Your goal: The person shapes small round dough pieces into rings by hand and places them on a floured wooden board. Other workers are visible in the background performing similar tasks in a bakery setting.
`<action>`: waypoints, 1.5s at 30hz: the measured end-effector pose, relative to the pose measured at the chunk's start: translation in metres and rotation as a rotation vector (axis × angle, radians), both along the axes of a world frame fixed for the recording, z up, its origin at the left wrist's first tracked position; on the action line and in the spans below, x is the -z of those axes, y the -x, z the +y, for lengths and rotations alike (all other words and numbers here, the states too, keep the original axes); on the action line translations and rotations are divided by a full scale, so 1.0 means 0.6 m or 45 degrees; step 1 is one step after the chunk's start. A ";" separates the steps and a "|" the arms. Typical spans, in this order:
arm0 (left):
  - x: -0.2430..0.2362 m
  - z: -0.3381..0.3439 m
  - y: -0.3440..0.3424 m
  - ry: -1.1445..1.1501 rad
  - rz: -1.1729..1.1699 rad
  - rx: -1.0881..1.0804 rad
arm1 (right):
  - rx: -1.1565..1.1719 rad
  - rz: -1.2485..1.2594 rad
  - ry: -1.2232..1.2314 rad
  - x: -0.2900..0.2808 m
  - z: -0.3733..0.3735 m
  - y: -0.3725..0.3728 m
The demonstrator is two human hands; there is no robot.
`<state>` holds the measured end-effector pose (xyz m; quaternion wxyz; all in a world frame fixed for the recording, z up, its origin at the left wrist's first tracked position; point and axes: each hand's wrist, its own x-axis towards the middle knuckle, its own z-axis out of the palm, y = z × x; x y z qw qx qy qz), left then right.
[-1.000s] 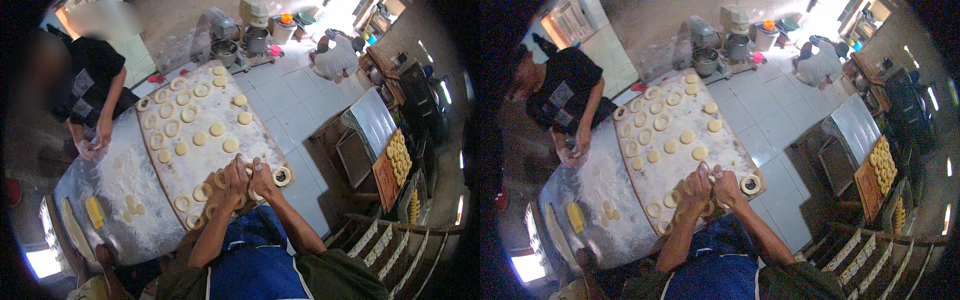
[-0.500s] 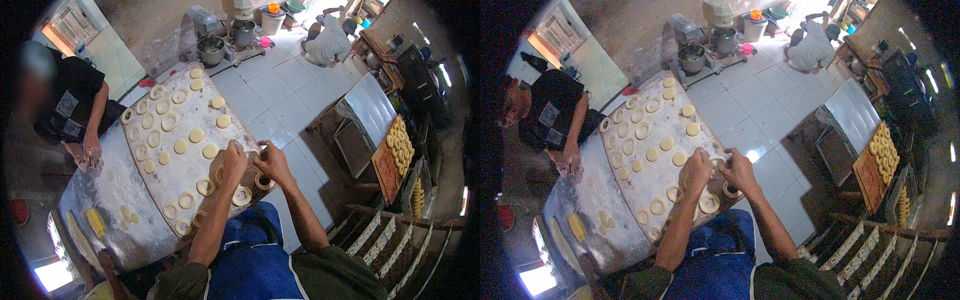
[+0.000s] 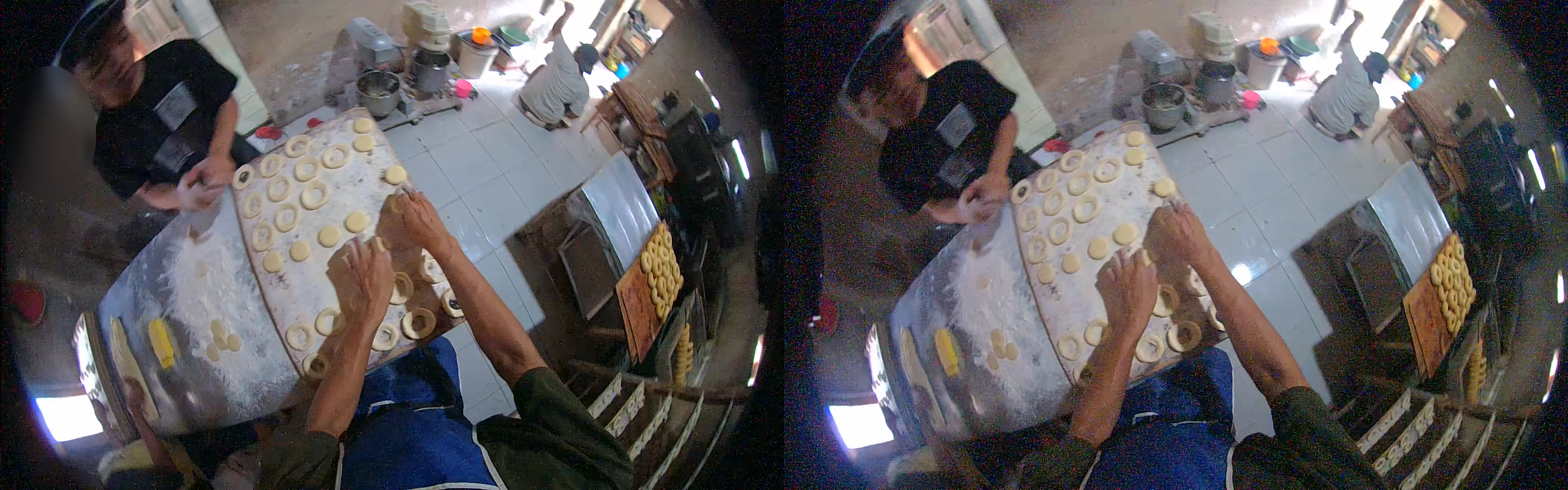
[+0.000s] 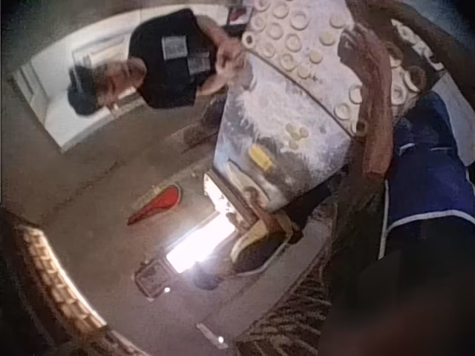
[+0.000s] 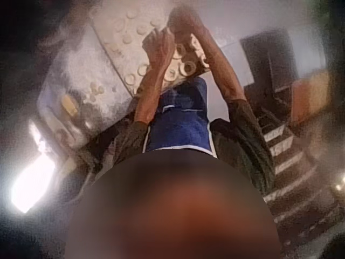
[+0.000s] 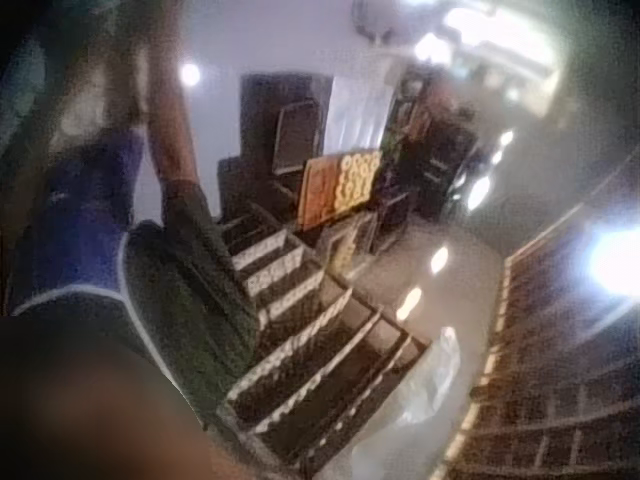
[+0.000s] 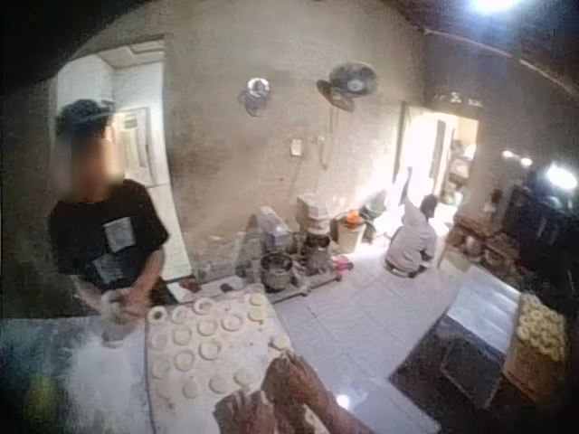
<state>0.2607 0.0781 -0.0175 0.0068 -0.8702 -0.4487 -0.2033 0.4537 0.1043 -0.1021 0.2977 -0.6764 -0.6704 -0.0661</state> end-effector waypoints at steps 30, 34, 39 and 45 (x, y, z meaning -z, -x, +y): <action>0.063 0.013 0.652 0.958 -1.454 -0.403 | -0.440 1.498 0.755 -0.092 -0.008 0.713; 0.043 0.012 0.638 1.008 -1.569 -0.282 | -0.245 1.344 0.735 -0.132 -0.024 0.715; 0.028 0.012 0.622 1.126 -1.772 -0.274 | -0.345 1.309 0.750 -0.175 -0.032 0.701; 0.029 0.012 0.616 1.776 -2.237 0.266 | -0.426 2.346 0.952 -0.178 -0.033 0.658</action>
